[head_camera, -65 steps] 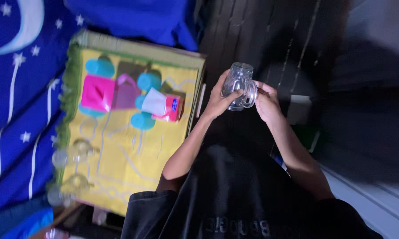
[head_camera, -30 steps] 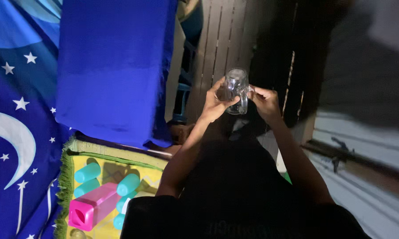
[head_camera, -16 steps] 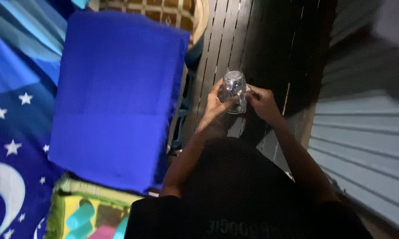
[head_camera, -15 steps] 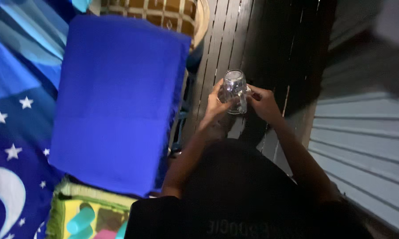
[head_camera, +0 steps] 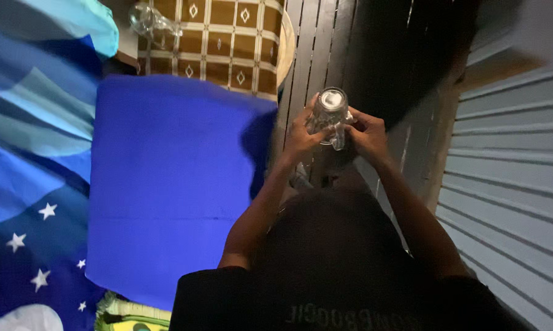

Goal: The person wipes the inside and outside of glass mugs using a small white cloth, handling them one at a time and placing them back on a tray.

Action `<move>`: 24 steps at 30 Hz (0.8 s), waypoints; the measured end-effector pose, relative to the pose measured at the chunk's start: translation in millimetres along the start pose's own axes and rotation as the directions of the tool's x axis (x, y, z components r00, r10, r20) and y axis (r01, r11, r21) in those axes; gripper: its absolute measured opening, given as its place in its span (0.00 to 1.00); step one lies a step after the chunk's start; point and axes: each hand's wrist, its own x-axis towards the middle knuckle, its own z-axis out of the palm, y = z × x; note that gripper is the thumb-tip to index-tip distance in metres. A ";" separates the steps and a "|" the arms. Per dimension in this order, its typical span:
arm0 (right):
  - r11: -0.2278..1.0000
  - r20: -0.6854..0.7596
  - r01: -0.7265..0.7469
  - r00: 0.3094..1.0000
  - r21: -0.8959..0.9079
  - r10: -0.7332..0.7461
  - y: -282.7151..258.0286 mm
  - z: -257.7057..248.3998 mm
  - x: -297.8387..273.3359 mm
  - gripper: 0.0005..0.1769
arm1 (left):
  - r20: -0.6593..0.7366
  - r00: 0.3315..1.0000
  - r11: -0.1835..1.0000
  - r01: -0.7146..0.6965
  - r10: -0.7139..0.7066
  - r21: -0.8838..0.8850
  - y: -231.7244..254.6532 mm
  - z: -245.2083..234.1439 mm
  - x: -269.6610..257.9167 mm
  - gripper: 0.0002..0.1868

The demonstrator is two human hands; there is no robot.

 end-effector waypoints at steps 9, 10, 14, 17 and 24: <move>1.000 0.049 -0.012 0.999 -0.022 0.013 18.7 -38.1 130.8 0.27 | -0.040 0.999 0.982 0.015 -0.022 -0.188 0.4 -12.2 117.4 0.46; 0.998 0.062 0.025 0.998 -0.058 -0.021 19.2 -44.2 147.6 0.27 | -0.046 0.993 0.980 0.097 -0.107 -0.174 5.3 -13.0 131.8 0.48; 0.997 0.102 0.042 0.994 -0.065 -0.035 18.2 -70.6 215.5 0.28 | -0.124 0.987 0.963 0.069 -0.105 -0.260 9.2 -6.8 194.4 0.47; 0.999 0.140 0.015 0.990 -0.040 -0.009 12.2 -89.4 263.0 0.29 | -0.200 0.978 0.949 -0.012 -0.054 -0.314 1.3 -0.9 233.5 0.45; 0.997 0.334 0.012 0.942 0.072 -0.036 0.4 -98.7 353.7 0.29 | -0.368 0.911 0.941 0.058 -0.187 -0.334 -18.9 -11.5 298.7 0.43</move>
